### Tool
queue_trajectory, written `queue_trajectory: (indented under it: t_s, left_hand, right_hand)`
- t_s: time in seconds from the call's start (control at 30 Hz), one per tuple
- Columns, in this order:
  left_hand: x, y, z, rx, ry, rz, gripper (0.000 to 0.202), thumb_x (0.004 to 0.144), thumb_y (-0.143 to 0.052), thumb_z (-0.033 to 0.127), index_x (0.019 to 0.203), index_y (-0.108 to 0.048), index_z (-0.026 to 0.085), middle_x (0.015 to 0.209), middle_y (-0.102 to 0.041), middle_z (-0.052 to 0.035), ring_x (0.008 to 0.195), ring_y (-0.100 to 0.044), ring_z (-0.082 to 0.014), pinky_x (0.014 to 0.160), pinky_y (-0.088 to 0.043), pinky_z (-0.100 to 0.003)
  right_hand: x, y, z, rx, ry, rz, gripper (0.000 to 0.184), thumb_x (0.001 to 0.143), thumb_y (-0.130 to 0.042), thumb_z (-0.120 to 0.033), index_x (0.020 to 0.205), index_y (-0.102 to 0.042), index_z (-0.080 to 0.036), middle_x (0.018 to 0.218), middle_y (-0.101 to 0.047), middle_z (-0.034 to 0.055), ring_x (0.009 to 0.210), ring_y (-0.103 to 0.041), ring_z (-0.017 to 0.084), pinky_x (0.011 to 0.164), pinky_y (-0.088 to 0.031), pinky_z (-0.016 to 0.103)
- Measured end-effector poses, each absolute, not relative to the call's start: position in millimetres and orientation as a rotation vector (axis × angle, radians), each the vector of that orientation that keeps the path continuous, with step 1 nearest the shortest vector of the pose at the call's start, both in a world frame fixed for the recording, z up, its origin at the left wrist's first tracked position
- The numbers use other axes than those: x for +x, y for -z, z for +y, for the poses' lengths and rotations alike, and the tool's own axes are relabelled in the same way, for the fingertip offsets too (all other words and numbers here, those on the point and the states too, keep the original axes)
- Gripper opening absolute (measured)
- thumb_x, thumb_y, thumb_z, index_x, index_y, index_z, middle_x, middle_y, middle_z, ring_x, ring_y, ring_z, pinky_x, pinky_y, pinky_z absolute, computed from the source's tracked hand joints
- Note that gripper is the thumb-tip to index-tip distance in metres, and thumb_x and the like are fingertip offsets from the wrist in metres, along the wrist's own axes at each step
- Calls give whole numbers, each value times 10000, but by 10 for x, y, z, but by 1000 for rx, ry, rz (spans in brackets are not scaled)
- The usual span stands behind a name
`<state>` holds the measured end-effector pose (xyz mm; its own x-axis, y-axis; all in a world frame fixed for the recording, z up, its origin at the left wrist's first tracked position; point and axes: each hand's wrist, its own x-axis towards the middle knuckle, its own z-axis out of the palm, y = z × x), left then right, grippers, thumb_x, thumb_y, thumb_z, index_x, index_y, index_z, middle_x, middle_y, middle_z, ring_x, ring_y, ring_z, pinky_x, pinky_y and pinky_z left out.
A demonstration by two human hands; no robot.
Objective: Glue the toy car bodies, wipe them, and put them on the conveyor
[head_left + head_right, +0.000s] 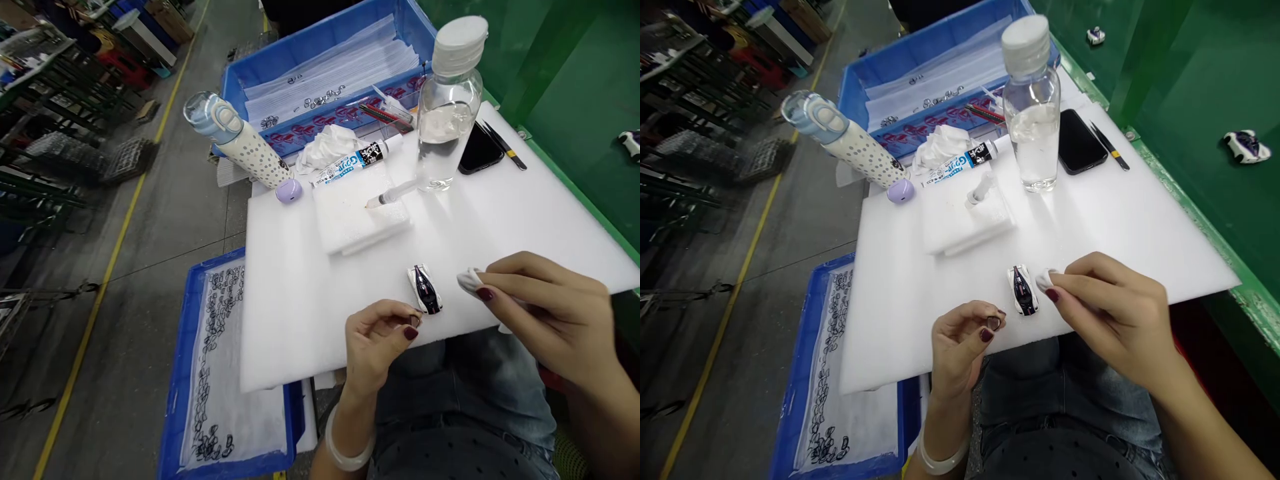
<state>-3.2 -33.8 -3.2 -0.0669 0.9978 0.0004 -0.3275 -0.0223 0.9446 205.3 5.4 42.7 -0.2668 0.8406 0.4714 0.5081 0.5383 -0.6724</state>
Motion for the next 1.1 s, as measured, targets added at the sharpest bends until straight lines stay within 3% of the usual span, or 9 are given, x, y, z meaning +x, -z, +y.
queue_trajectory:
  t_s: [0.13,0.3,0.57,0.77,1.1]
  left_hand:
    - [-66,15,-288,1709,-1369,1450,169,811,-742,94,944,-748,198,858,-733,-33,776,-672,-151,700,-583,-279]
    - [50,44,-218,2108,-1250,1489,172,854,-706,89,1010,-718,161,874,-704,-41,795,-661,-154,699,-581,-285]
    - [61,61,-195,1950,-1163,1529,265,820,-772,174,1078,-712,185,954,-667,-34,842,-666,-158,766,-596,-293]
    - [25,51,-176,1808,-1094,1541,337,839,-735,167,1167,-692,233,1254,-662,-79,1120,-653,-246,907,-594,-409]
    - [62,40,-170,1784,-1072,1559,317,821,-725,127,1129,-703,202,1225,-669,-84,1133,-643,-241,936,-575,-402]
  right_hand:
    - [1954,-196,3,-1172,-716,-1837,188,902,-629,-132,1013,-735,-241,853,-668,24,612,-588,103,460,-421,232]
    - [1840,-81,-7,-1363,-644,-1889,118,906,-638,-204,980,-729,-191,834,-682,25,626,-616,104,517,-455,228]
    - [1825,-44,36,-1419,-644,-1973,121,912,-627,-224,978,-719,-178,858,-688,30,650,-644,114,543,-470,230]
    - [1815,-55,43,-1421,-643,-1980,119,914,-626,-226,982,-711,-179,845,-688,41,624,-631,119,514,-457,234]
    - [1786,-33,13,-1447,-579,-1984,98,909,-636,-225,964,-699,-174,813,-670,27,576,-584,96,482,-425,216]
